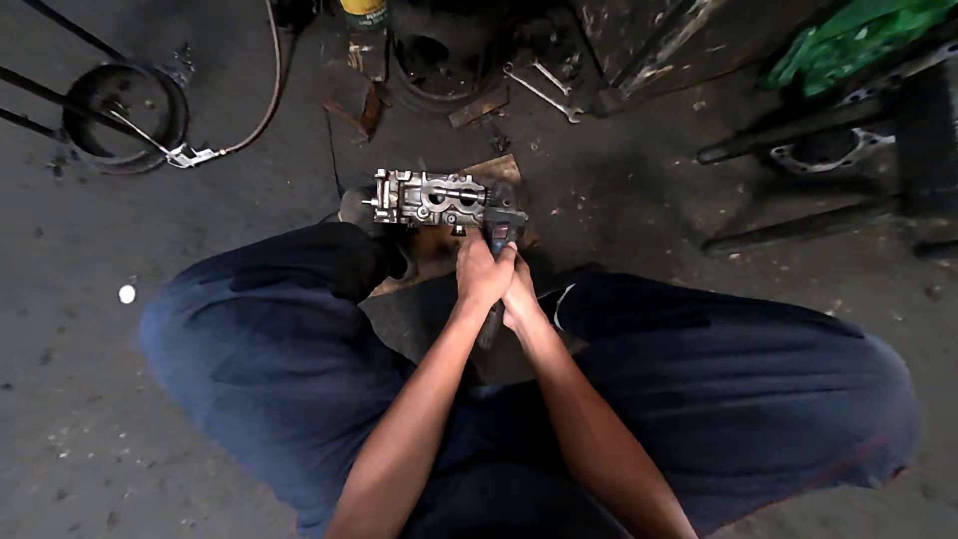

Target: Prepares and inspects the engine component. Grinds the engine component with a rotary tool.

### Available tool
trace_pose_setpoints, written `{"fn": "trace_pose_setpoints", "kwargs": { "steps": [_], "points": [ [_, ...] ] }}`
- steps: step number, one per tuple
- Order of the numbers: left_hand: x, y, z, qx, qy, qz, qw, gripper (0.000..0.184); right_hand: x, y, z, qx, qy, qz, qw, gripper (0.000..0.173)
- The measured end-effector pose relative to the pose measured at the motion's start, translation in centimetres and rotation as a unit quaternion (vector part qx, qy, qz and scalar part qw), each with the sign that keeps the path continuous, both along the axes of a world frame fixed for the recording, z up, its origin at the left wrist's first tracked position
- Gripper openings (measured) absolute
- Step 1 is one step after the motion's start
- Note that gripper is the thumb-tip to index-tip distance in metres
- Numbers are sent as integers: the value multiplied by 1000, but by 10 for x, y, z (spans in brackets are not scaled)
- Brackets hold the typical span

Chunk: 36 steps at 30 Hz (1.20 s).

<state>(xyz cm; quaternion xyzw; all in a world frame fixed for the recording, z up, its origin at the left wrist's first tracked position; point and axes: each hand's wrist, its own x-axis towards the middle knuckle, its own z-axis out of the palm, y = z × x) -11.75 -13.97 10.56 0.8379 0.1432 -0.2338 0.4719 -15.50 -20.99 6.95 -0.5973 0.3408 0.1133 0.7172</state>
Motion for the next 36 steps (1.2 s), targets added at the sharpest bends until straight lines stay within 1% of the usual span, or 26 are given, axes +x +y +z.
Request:
{"fn": "trace_pose_setpoints", "kwargs": {
  "steps": [3,6,8,12,17,19,21,25,28,31,34,36],
  "points": [
    [-1,-2,-2,-5,-10,-3,1000,50,-1,-2,-1,-6,-4,0,1000,32],
    [-8,-6,0,-9,-8,27,1000,51,-5,-9,1,-2,1,29,1000,32],
    [-9,-4,3,-17,0,35,999,51,-5,-8,4,3,-6,31,999,31],
    [-6,-3,0,-17,-3,28,999,48,-3,-7,2,9,-1,29,1000,30],
    [-14,-10,1,-26,-1,31,999,51,-11,-15,6,-5,5,35,999,36],
    [-13,-10,4,-20,15,24,999,49,-10,-15,8,-3,6,29,1000,32],
    [-11,-10,3,-15,8,25,1000,49,-7,-14,6,2,8,31,999,31],
    [-16,-11,0,-26,-1,42,999,53,-11,-18,2,-14,9,51,999,35],
    [-15,-12,5,-27,21,35,999,50,-10,-19,8,-15,8,44,999,34],
    [-10,-10,2,-18,4,31,999,48,-5,-16,4,-1,8,43,999,31],
    [-15,-14,0,-27,-9,41,999,50,-9,-21,5,-11,2,52,999,33],
    [-15,-15,4,-30,7,38,999,49,-10,-22,9,-18,0,48,999,34]
  ]
}}
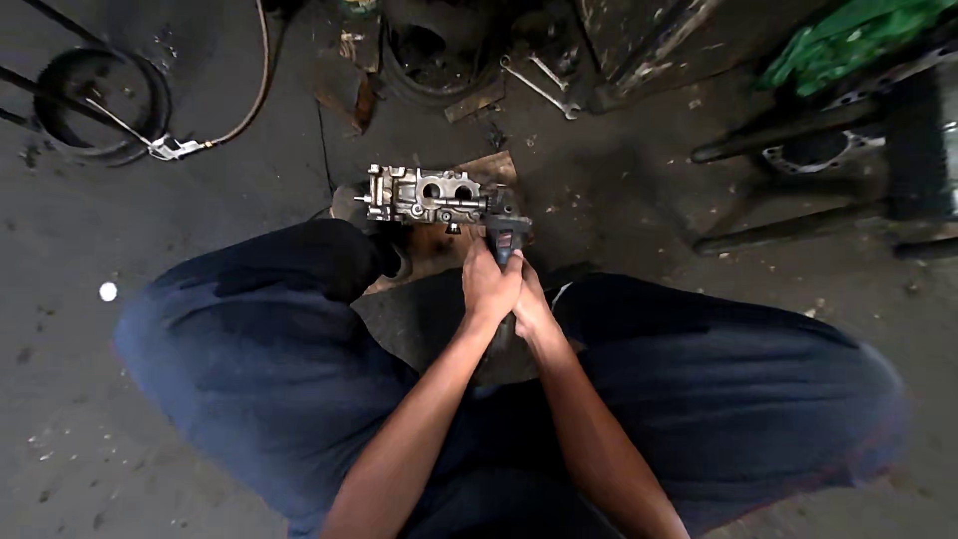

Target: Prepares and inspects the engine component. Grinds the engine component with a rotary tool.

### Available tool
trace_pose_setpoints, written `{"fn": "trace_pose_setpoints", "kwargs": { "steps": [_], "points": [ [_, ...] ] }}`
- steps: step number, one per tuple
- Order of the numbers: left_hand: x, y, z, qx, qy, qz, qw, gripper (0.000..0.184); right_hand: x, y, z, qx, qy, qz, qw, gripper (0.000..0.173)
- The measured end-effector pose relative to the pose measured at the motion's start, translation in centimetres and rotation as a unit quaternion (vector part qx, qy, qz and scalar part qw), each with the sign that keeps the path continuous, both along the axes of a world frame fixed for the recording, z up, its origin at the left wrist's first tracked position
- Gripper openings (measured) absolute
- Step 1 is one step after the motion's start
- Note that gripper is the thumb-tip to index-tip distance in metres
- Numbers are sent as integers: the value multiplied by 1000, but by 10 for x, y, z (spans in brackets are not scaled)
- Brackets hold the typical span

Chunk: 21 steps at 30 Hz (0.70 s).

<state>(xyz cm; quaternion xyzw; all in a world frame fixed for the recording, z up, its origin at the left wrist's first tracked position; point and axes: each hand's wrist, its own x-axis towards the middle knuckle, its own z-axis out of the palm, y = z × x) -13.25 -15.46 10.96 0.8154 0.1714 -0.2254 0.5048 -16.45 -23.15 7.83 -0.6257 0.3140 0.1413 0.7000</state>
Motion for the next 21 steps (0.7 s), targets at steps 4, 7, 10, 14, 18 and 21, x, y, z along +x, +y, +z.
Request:
{"fn": "trace_pose_setpoints", "kwargs": {
  "steps": [4,7,10,14,18,21],
  "points": [
    [4,1,-4,7,-6,0,1000,51,5,3,-3,4,13,-7,1000,29],
    [-1,2,-2,0,-14,16,1000,49,0,2,1,-3,2,9,1000,33],
    [-2,2,2,-2,9,5,1000,49,-1,4,6,-11,9,3,1000,33],
    [0,2,-2,8,2,6,1000,53,1,4,2,3,12,6,1000,31],
    [-3,1,1,-9,7,7,1000,49,-3,0,4,4,-1,0,1000,34],
    [1,0,0,-5,15,-6,1000,47,0,0,3,0,9,-9,1000,30]
  ]
}}
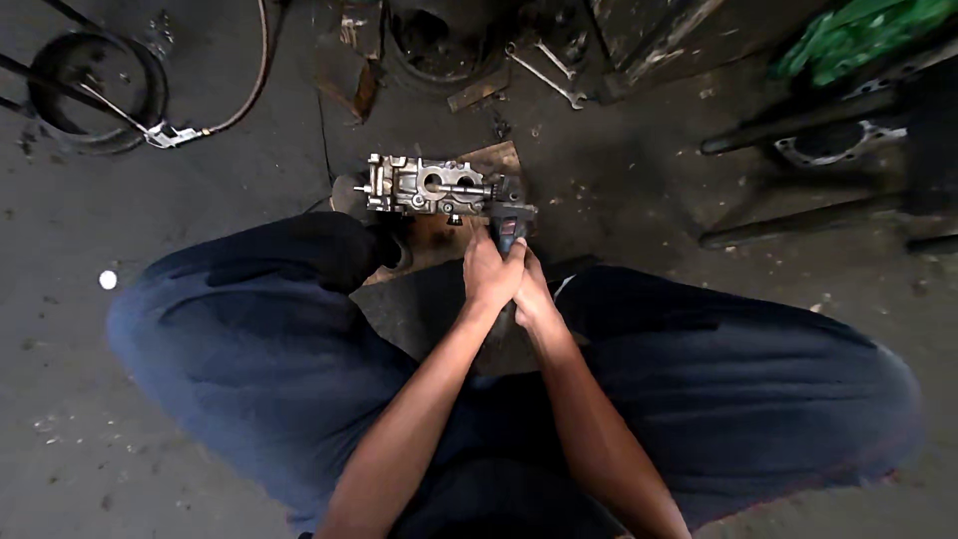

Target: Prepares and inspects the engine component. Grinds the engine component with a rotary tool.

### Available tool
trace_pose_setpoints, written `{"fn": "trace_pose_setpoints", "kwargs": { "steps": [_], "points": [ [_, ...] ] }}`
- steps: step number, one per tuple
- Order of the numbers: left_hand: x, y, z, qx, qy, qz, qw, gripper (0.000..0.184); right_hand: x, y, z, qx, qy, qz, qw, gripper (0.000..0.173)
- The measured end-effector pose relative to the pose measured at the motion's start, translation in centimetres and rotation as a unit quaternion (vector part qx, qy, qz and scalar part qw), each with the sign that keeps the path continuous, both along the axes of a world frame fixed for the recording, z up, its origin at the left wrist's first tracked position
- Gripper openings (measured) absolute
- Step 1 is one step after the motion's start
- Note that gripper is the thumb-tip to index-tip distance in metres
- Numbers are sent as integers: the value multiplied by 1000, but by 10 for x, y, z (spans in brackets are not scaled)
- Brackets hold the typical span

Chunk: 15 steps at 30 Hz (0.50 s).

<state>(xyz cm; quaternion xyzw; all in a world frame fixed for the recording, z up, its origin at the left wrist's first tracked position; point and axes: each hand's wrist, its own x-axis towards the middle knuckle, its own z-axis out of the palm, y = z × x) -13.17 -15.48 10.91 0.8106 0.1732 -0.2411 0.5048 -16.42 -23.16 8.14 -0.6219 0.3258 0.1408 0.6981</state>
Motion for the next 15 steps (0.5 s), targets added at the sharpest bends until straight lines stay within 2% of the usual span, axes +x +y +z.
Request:
{"fn": "trace_pose_setpoints", "kwargs": {
  "steps": [8,15],
  "points": [
    [-10,-7,17,-5,-25,-15,1000,51,-9,-5,15,8,-42,-33,999,34],
    [-8,-1,3,6,-3,10,1000,48,-7,1,5,-2,-5,0,1000,33]
  ]
}}
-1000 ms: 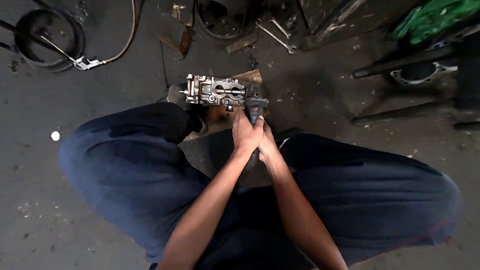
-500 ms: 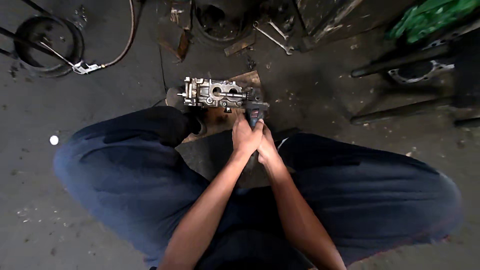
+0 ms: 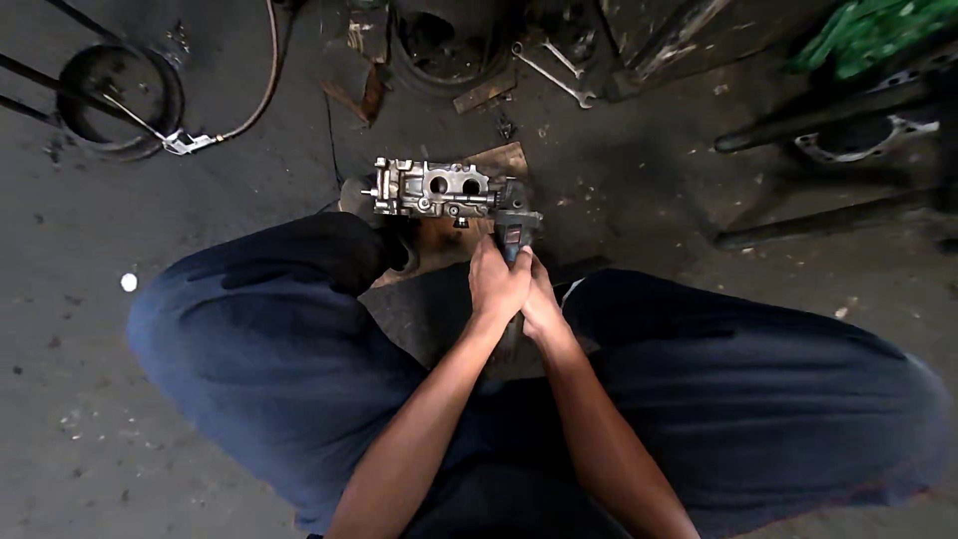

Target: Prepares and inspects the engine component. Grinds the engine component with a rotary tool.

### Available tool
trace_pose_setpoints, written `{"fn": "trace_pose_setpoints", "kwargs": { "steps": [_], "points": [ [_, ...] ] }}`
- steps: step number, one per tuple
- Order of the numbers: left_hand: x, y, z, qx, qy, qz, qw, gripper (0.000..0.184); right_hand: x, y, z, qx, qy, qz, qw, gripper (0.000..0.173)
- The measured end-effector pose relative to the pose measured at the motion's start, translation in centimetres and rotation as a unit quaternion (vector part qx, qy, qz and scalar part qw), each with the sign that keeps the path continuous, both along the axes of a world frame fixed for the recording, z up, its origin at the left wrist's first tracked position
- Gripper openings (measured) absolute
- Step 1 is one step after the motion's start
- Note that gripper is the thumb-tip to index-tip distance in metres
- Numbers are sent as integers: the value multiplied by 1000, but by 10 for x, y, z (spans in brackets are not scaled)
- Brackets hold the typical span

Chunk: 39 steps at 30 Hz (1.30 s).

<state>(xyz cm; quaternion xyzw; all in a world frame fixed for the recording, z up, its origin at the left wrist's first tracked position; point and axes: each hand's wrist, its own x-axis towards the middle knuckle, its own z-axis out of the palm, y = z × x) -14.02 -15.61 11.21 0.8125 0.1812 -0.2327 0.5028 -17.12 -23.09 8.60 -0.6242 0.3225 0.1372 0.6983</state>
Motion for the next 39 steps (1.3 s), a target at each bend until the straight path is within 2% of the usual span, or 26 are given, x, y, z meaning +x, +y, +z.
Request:
{"fn": "trace_pose_setpoints", "kwargs": {
  "steps": [18,22,27,33,39],
  "points": [
    [6,3,-4,18,-9,6,1000,51,6,3,-11,17,6,7,1000,33],
    [0,1,-2,5,0,0,1000,48,0,0,-3,3,13,4,1000,34],
    [7,2,-5,19,-11,0,1000,48,5,2,-13,33,1,2,999,33],
    [2,-2,-2,7,-1,-4,1000,48,1,-1,-4,16,12,-8,1000,31],
    [7,0,-6,5,-20,4,1000,49,6,-1,-9,17,11,7,1000,31]
  ]
}}
